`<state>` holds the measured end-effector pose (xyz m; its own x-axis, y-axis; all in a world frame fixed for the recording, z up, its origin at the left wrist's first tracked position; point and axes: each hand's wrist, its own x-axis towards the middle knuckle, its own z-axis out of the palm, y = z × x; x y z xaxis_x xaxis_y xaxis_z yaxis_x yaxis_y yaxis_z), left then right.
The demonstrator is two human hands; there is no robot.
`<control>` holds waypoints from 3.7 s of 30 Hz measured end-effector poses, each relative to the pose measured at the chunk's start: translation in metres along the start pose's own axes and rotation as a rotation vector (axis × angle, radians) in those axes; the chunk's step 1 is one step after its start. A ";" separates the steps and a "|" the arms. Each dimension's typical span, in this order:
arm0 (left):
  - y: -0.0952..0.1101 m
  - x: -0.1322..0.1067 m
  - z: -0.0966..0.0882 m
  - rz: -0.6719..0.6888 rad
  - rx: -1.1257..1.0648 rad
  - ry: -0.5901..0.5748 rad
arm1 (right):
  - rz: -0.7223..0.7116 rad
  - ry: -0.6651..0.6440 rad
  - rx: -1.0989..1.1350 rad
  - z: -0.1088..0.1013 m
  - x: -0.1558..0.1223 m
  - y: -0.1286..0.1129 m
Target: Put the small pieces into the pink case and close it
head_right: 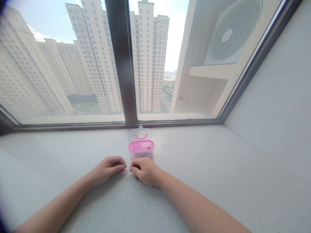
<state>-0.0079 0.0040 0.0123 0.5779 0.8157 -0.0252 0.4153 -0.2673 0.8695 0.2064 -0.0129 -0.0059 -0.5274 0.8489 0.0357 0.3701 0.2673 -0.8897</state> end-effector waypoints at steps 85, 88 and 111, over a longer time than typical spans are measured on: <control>0.001 -0.001 0.014 0.015 -0.145 0.118 | -0.136 0.140 0.071 0.004 -0.005 -0.004; 0.003 -0.002 0.016 0.029 -0.090 0.138 | -0.121 0.130 0.066 0.005 -0.005 -0.004; 0.007 -0.004 0.020 0.032 0.021 0.107 | -0.068 0.118 0.241 0.004 -0.004 -0.011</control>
<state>0.0071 -0.0114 0.0081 0.5133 0.8564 0.0561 0.4134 -0.3040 0.8583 0.2012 -0.0209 0.0023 -0.4467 0.8838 0.1391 0.1366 0.2210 -0.9656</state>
